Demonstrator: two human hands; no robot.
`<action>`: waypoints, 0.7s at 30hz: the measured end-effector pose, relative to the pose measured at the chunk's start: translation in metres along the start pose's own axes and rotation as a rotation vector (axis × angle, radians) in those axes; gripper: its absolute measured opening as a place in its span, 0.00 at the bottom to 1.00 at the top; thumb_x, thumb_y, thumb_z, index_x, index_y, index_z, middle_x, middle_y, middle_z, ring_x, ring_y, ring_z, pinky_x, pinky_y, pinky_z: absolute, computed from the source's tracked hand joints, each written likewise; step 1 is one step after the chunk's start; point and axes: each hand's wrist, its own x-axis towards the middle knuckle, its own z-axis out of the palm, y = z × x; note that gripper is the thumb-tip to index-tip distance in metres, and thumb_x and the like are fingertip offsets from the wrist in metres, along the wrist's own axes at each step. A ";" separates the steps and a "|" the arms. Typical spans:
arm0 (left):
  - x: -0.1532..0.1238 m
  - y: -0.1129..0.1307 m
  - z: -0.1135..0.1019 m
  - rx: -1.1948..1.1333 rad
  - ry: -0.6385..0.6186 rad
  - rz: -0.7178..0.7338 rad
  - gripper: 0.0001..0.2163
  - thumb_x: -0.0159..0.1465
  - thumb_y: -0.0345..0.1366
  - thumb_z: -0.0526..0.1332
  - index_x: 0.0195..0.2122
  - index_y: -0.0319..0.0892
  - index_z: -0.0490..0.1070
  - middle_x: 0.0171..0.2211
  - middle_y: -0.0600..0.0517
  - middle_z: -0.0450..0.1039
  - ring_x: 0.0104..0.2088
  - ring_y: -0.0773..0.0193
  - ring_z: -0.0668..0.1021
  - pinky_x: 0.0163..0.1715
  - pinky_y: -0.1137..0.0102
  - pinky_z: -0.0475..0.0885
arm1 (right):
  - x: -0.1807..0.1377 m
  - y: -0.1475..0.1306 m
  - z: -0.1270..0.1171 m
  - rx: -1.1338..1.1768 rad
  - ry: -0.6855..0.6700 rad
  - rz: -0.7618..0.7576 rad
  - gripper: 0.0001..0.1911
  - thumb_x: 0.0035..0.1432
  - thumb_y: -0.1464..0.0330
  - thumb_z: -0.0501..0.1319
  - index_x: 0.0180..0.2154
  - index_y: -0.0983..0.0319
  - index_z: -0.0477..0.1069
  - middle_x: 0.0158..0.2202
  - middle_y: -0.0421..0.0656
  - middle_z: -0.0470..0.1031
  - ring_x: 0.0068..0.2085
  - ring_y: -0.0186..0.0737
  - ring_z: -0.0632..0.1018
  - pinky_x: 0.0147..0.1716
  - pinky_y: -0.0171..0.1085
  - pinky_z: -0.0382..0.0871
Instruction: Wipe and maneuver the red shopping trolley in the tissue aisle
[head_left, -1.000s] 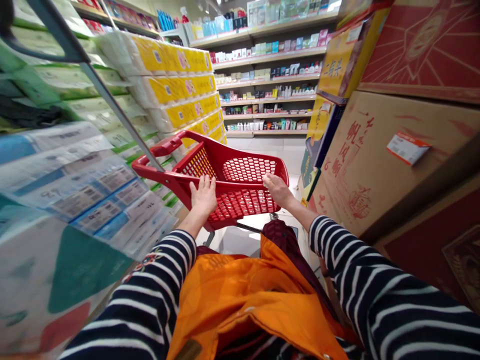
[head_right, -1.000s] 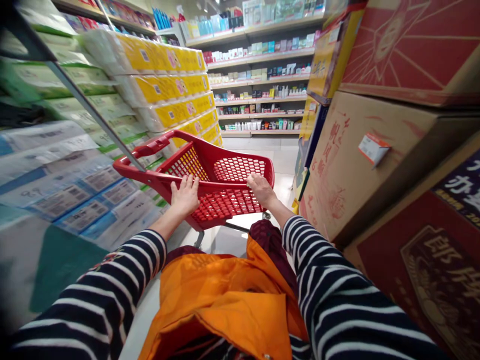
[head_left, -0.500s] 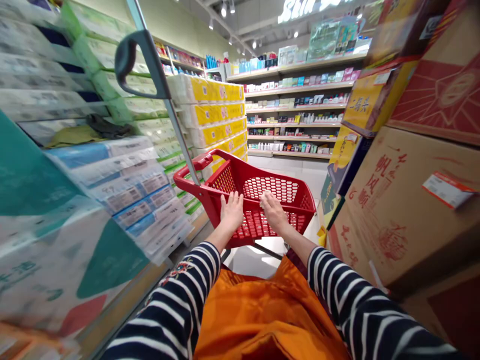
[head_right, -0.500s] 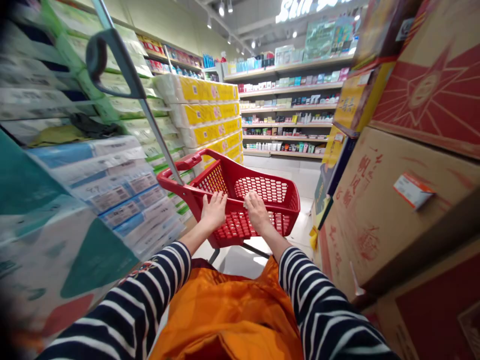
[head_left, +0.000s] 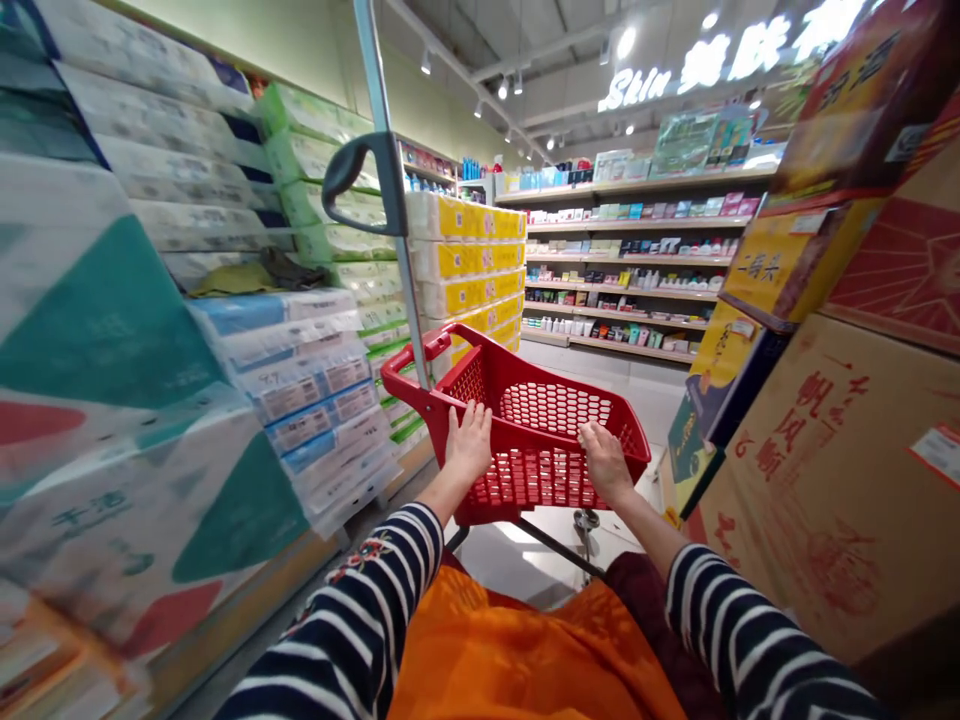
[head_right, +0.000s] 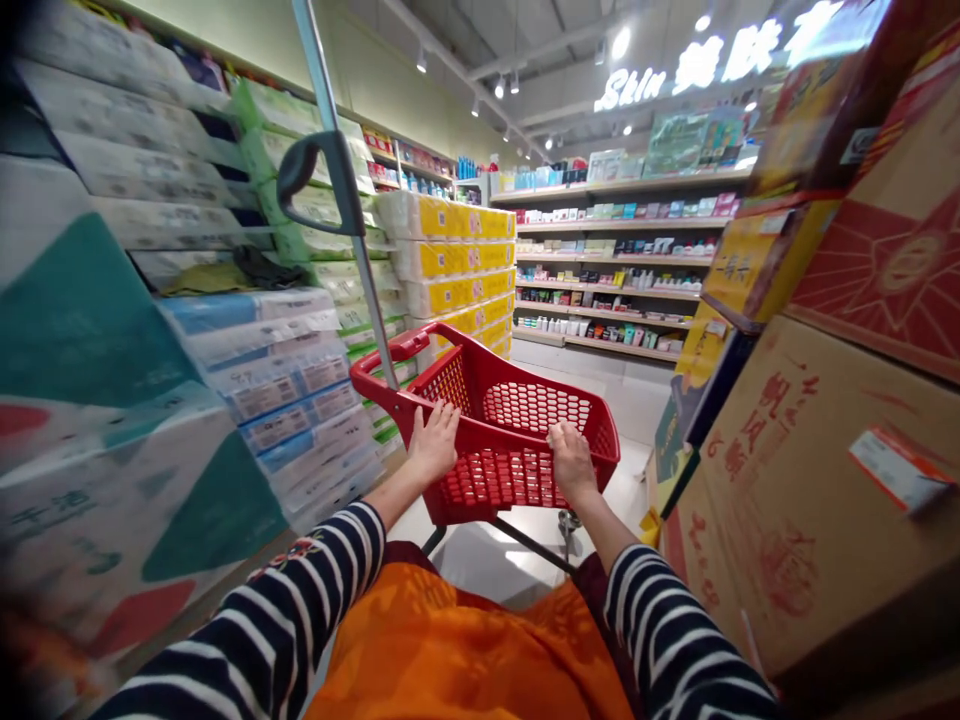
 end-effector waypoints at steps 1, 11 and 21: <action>-0.001 -0.001 -0.002 -0.003 -0.006 0.011 0.31 0.55 0.32 0.52 0.62 0.36 0.51 0.64 0.43 0.48 0.65 0.52 0.47 0.61 0.47 0.38 | 0.004 -0.005 0.003 0.021 0.017 -0.006 0.20 0.63 0.71 0.45 0.53 0.64 0.66 0.52 0.54 0.68 0.54 0.49 0.68 0.51 0.51 0.64; -0.006 -0.019 -0.014 -0.017 -0.070 0.089 0.34 0.54 0.39 0.57 0.62 0.35 0.52 0.64 0.42 0.50 0.65 0.53 0.48 0.61 0.49 0.38 | 0.050 -0.112 0.033 0.207 -0.015 -0.111 0.20 0.63 0.72 0.45 0.52 0.65 0.66 0.53 0.55 0.68 0.55 0.48 0.67 0.52 0.48 0.64; -0.024 -0.053 -0.011 -0.008 0.144 -0.035 0.32 0.54 0.32 0.52 0.62 0.34 0.52 0.65 0.43 0.45 0.65 0.54 0.48 0.62 0.50 0.41 | 0.011 -0.020 0.011 0.059 0.038 -0.051 0.20 0.63 0.68 0.46 0.51 0.63 0.68 0.51 0.55 0.69 0.52 0.51 0.70 0.49 0.51 0.65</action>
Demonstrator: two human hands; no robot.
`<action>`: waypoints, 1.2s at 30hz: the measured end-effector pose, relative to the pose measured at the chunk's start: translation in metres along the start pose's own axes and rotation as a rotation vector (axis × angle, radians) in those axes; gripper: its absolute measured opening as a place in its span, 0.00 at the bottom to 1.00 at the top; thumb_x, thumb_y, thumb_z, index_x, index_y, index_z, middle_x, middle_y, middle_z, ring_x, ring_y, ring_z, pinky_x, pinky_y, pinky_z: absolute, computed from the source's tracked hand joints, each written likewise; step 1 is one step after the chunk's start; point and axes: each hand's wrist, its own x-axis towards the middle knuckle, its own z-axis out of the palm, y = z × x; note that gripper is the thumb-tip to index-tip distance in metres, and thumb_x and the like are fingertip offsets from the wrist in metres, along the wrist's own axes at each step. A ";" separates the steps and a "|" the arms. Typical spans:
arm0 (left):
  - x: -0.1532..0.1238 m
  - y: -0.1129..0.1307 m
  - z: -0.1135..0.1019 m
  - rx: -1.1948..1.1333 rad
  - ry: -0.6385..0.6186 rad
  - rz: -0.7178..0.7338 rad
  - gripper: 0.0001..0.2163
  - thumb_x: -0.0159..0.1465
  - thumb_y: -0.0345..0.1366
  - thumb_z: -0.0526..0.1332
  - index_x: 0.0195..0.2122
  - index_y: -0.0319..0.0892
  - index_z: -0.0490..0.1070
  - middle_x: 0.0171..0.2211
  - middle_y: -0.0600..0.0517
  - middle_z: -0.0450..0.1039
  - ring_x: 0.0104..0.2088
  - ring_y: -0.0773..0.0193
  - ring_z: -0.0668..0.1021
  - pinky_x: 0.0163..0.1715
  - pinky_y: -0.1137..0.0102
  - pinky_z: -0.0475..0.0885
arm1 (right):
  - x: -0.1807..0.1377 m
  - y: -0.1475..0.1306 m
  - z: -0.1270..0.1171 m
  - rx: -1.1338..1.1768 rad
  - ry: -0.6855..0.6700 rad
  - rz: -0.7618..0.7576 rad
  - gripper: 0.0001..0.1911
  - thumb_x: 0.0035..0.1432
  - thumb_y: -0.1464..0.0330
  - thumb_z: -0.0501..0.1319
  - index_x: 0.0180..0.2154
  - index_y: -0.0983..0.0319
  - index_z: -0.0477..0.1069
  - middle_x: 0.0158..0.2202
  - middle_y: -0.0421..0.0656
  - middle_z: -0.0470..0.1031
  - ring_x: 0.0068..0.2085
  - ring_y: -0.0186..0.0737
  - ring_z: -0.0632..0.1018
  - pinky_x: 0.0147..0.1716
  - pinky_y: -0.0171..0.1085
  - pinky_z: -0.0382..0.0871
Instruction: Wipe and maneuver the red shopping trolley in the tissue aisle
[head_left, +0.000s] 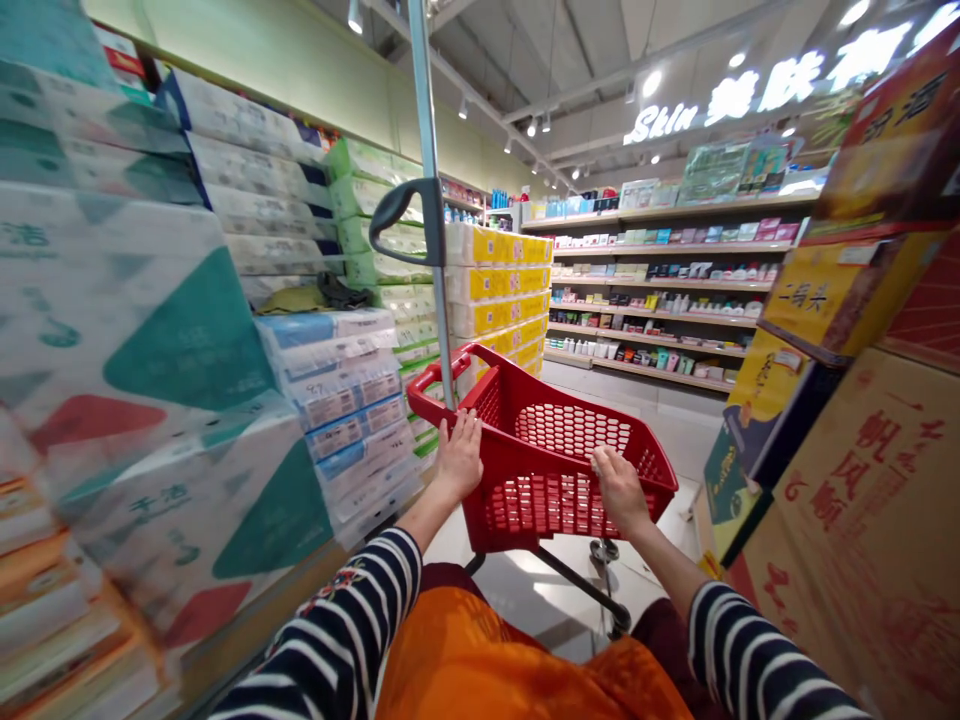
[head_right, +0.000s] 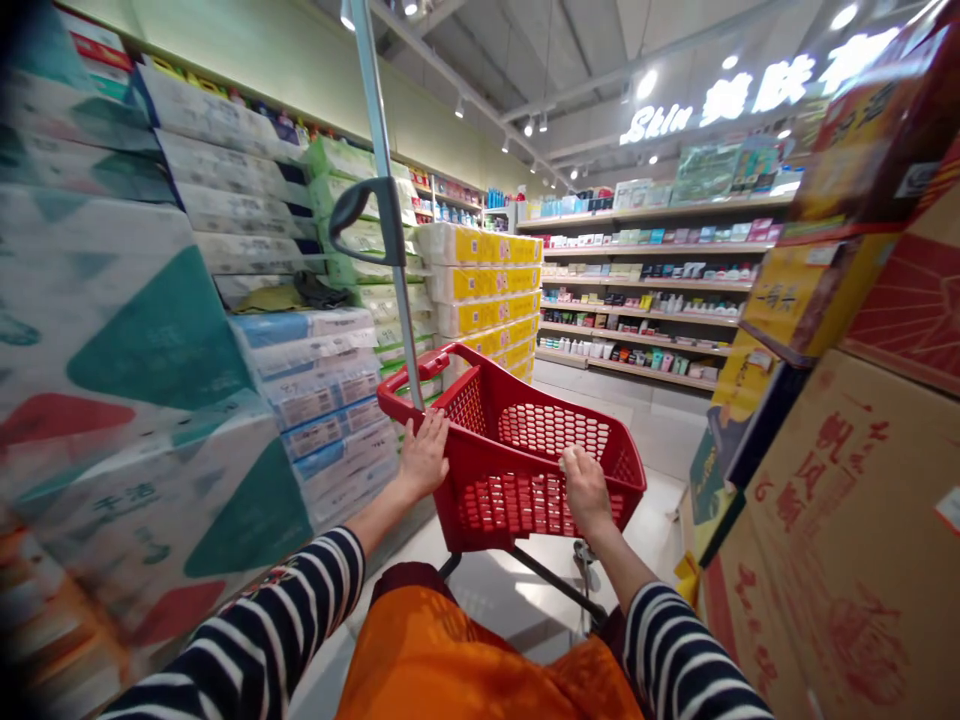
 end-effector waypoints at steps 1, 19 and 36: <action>-0.001 -0.003 0.000 0.007 0.017 -0.024 0.32 0.54 0.30 0.52 0.62 0.35 0.52 0.65 0.44 0.45 0.65 0.54 0.48 0.61 0.49 0.41 | 0.000 0.002 0.001 -0.002 0.011 0.020 0.20 0.63 0.68 0.45 0.51 0.63 0.68 0.51 0.55 0.69 0.53 0.52 0.69 0.50 0.52 0.65; -0.009 -0.040 -0.007 -0.036 0.183 -0.284 0.35 0.54 0.33 0.54 0.64 0.37 0.46 0.65 0.43 0.45 0.65 0.54 0.46 0.61 0.49 0.43 | 0.039 -0.078 0.027 0.229 -0.039 -0.084 0.24 0.63 0.69 0.48 0.60 0.65 0.55 0.60 0.56 0.58 0.61 0.50 0.61 0.55 0.52 0.63; -0.006 -0.032 -0.005 0.019 0.111 -0.080 0.32 0.55 0.30 0.51 0.63 0.36 0.48 0.65 0.46 0.44 0.65 0.55 0.46 0.61 0.48 0.38 | 0.093 -0.168 0.040 0.198 -0.100 -0.112 0.21 0.60 0.75 0.50 0.55 0.63 0.64 0.61 0.53 0.58 0.61 0.50 0.59 0.54 0.51 0.60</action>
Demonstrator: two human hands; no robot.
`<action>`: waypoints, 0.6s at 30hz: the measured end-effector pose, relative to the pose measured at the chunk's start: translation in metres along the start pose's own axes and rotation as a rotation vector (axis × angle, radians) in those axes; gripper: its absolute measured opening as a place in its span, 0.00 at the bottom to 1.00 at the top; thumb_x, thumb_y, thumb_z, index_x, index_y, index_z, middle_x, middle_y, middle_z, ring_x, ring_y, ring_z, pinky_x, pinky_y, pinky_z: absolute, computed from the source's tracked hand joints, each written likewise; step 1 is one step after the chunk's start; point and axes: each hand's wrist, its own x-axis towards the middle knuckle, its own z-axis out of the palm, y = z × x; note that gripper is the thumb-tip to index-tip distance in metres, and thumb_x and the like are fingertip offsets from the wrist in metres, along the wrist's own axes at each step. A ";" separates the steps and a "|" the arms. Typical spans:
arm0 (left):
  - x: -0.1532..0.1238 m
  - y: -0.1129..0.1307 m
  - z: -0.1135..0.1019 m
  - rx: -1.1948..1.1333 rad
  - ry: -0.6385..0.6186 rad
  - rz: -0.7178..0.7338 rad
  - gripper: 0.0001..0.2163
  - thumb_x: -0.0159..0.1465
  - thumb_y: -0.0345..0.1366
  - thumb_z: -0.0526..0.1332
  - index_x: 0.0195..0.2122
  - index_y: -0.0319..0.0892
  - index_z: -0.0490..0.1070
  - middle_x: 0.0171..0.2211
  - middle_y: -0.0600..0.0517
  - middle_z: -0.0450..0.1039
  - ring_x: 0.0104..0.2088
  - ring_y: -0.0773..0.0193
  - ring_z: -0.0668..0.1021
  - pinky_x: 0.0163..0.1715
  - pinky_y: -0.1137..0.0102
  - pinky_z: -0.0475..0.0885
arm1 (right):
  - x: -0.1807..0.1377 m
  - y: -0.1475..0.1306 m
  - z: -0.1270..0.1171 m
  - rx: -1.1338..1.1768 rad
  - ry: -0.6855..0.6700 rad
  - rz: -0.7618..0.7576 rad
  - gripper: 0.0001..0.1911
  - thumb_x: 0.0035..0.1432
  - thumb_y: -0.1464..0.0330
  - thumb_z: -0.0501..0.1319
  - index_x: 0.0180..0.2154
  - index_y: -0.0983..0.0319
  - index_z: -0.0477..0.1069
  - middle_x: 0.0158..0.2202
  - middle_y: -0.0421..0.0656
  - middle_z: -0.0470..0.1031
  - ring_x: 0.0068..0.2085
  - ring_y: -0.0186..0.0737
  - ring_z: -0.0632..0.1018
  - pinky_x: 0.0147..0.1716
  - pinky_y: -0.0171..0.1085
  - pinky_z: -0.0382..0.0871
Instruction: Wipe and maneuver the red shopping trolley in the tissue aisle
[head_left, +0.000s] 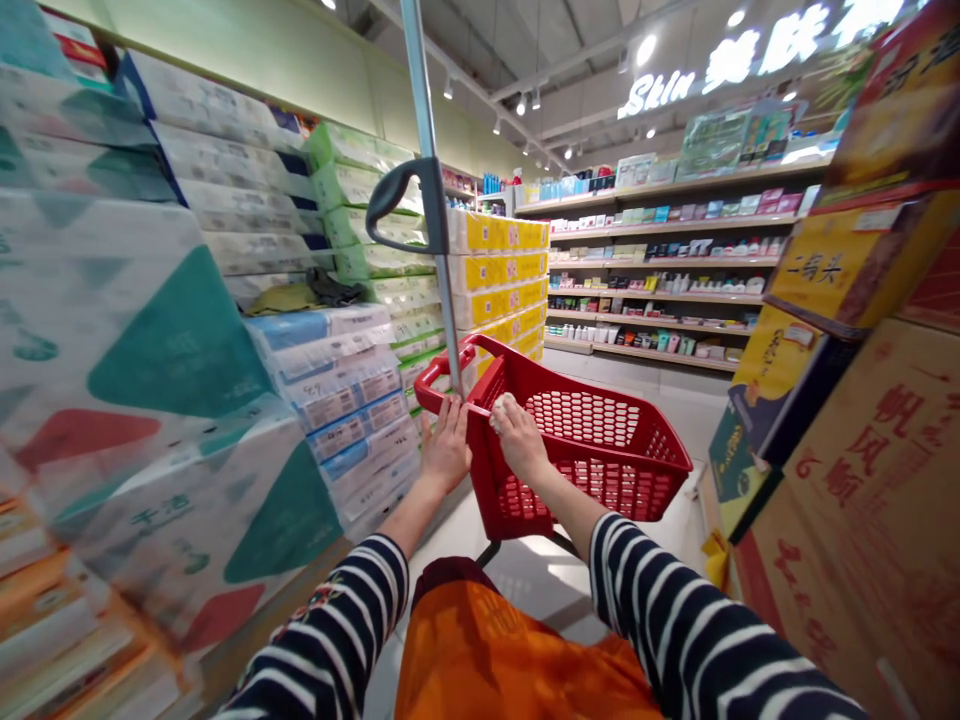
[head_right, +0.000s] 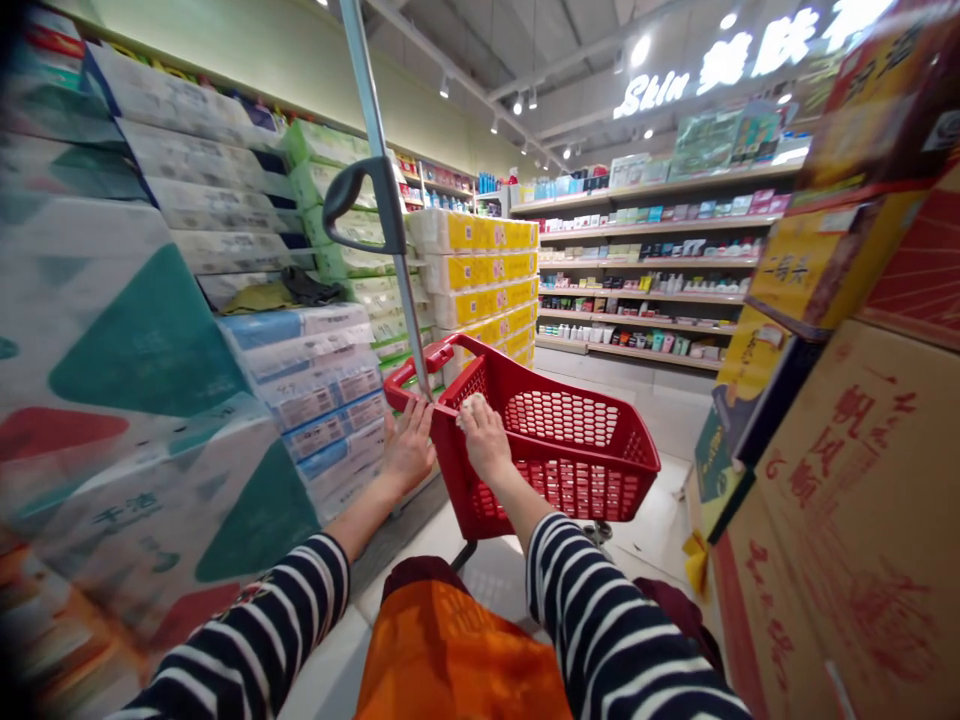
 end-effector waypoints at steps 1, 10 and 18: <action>0.000 0.005 0.003 -0.009 -0.002 0.020 0.32 0.55 0.30 0.50 0.63 0.36 0.48 0.65 0.46 0.43 0.65 0.55 0.46 0.62 0.49 0.38 | -0.012 0.016 -0.006 -0.021 -0.001 0.020 0.21 0.60 0.75 0.50 0.54 0.63 0.64 0.60 0.54 0.60 0.61 0.50 0.60 0.54 0.51 0.60; 0.006 0.055 0.023 -0.020 -0.065 0.177 0.30 0.55 0.30 0.50 0.62 0.34 0.52 0.65 0.45 0.46 0.65 0.55 0.48 0.62 0.50 0.38 | -0.044 0.039 -0.010 -0.078 0.039 -0.001 0.24 0.58 0.79 0.49 0.56 0.64 0.63 0.62 0.51 0.56 0.64 0.44 0.53 0.58 0.48 0.55; 0.005 0.060 0.020 0.000 -0.130 0.143 0.33 0.52 0.28 0.51 0.62 0.33 0.51 0.65 0.45 0.46 0.65 0.56 0.48 0.61 0.48 0.37 | -0.066 0.066 -0.027 -0.129 -0.019 0.033 0.26 0.55 0.81 0.49 0.56 0.66 0.63 0.62 0.53 0.56 0.64 0.47 0.53 0.59 0.49 0.53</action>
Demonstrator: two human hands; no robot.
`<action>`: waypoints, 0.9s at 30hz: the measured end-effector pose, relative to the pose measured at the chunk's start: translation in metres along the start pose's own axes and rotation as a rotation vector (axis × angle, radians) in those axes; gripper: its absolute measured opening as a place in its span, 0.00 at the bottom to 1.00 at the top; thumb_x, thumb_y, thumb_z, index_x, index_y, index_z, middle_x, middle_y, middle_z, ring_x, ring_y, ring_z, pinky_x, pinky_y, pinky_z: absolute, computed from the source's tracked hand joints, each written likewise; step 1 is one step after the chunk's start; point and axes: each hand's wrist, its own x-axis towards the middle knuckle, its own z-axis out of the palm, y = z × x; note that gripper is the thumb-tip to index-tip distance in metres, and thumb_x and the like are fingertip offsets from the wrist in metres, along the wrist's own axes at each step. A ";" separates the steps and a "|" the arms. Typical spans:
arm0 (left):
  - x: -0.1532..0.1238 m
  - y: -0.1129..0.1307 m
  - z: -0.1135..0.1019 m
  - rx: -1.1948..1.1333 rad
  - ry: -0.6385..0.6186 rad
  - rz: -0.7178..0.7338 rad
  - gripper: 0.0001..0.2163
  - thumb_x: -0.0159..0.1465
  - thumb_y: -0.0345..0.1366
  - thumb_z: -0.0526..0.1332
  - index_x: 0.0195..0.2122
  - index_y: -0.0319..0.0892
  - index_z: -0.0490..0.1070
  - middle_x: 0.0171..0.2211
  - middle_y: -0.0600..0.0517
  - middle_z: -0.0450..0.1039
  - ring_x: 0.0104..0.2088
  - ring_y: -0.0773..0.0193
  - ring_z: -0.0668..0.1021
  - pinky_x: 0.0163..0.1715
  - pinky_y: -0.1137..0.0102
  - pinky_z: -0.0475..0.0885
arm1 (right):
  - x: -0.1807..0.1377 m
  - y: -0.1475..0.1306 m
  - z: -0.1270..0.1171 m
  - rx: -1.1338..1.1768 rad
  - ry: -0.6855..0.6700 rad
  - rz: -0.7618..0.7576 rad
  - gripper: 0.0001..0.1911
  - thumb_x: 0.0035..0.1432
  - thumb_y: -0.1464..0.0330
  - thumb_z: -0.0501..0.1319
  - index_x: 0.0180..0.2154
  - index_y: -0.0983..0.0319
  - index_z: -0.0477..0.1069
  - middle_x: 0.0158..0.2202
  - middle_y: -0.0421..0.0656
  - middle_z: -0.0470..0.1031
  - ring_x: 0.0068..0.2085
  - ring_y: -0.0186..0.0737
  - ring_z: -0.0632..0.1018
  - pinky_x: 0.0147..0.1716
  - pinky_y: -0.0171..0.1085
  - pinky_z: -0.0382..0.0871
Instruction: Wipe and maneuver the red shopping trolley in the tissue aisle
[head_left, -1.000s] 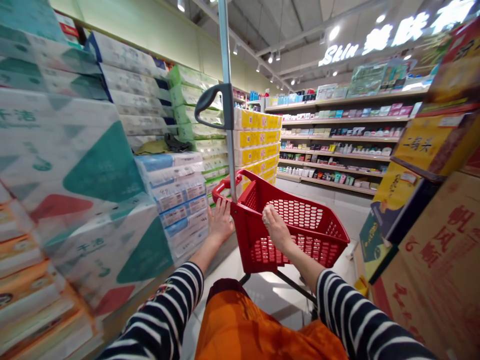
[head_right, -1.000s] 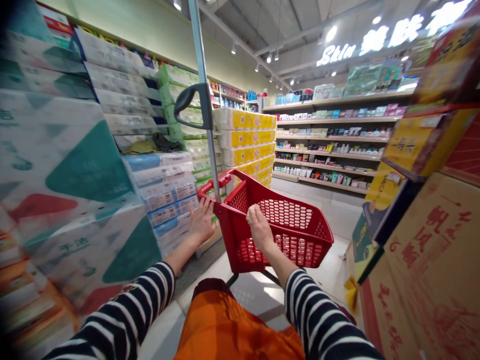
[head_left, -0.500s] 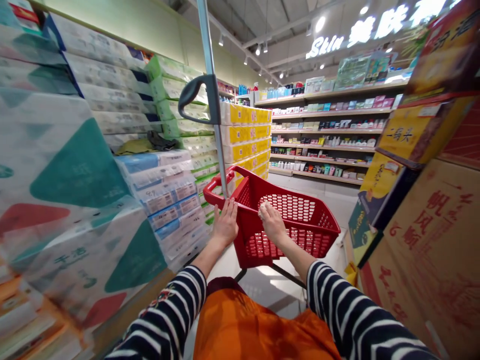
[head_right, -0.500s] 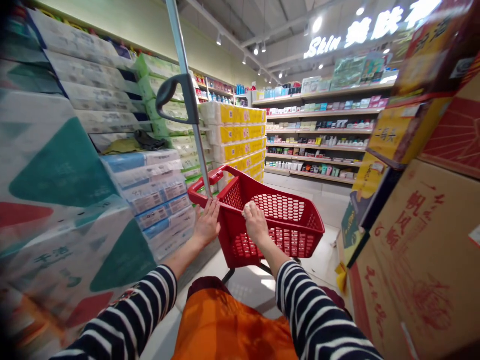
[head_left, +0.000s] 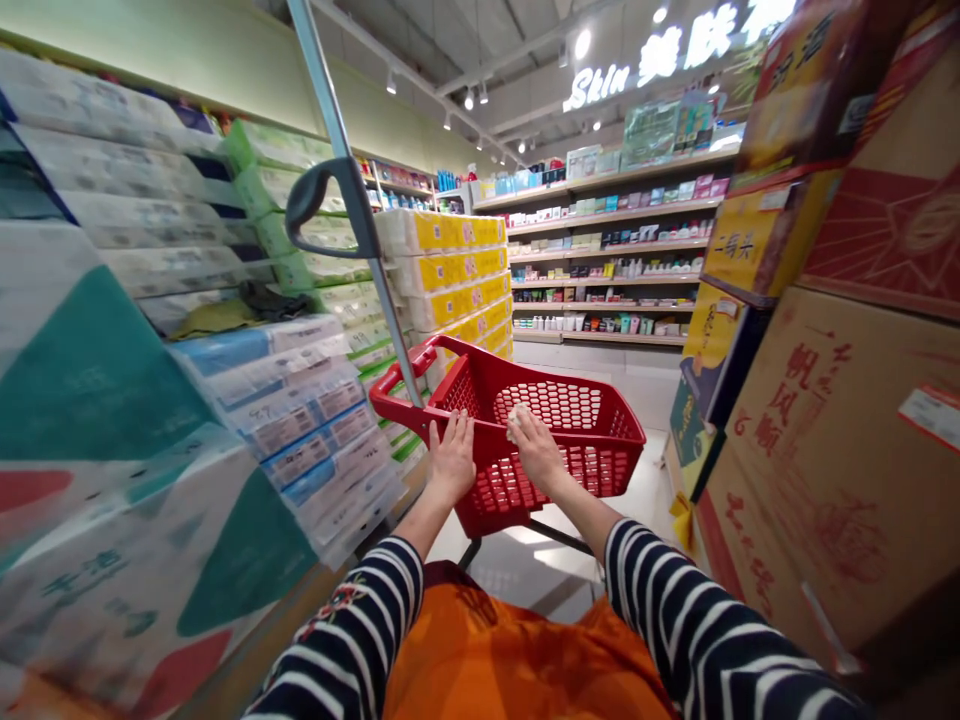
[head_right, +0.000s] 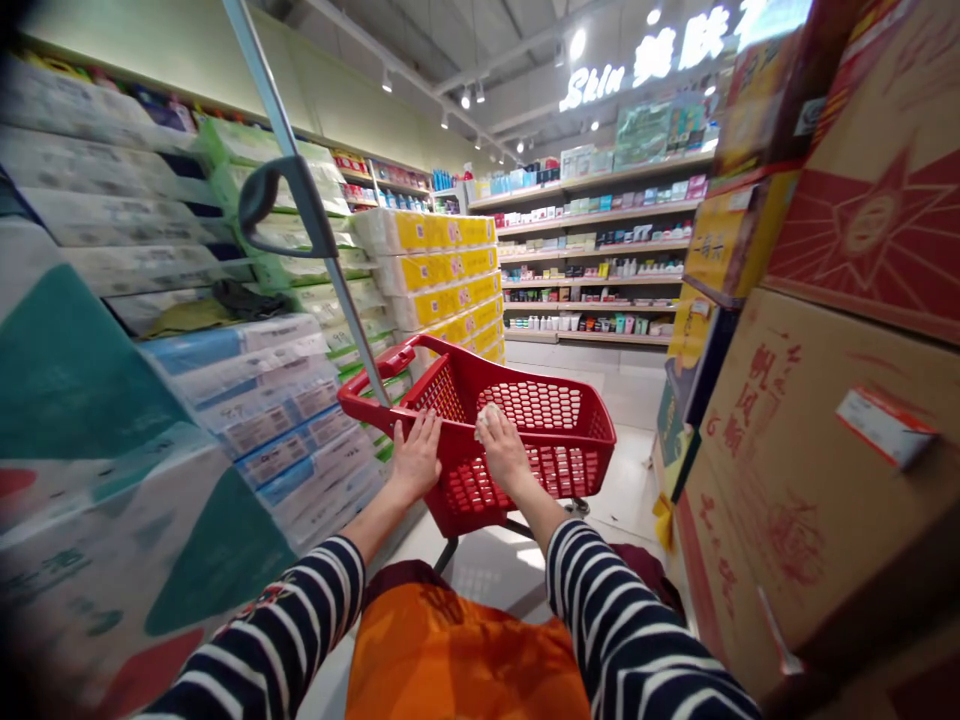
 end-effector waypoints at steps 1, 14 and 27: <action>0.001 0.001 0.000 -0.003 0.003 -0.016 0.33 0.52 0.29 0.51 0.62 0.33 0.51 0.65 0.45 0.46 0.65 0.55 0.48 0.61 0.47 0.37 | -0.009 0.014 -0.006 -0.016 -0.004 0.020 0.26 0.55 0.81 0.49 0.56 0.66 0.63 0.62 0.53 0.56 0.63 0.47 0.53 0.58 0.50 0.53; 0.012 0.045 0.000 0.000 -0.125 0.075 0.32 0.54 0.29 0.50 0.63 0.32 0.49 0.65 0.45 0.42 0.65 0.56 0.46 0.60 0.45 0.40 | -0.053 0.085 -0.040 -0.194 -0.008 0.187 0.21 0.59 0.78 0.48 0.51 0.66 0.68 0.59 0.54 0.61 0.61 0.48 0.58 0.56 0.49 0.56; 0.016 0.048 0.000 0.025 -0.205 -0.026 0.33 0.55 0.34 0.52 0.63 0.33 0.48 0.66 0.44 0.40 0.65 0.53 0.44 0.60 0.46 0.40 | -0.045 0.066 -0.019 -0.077 0.063 0.098 0.24 0.58 0.80 0.46 0.54 0.65 0.66 0.60 0.50 0.60 0.63 0.43 0.54 0.58 0.47 0.57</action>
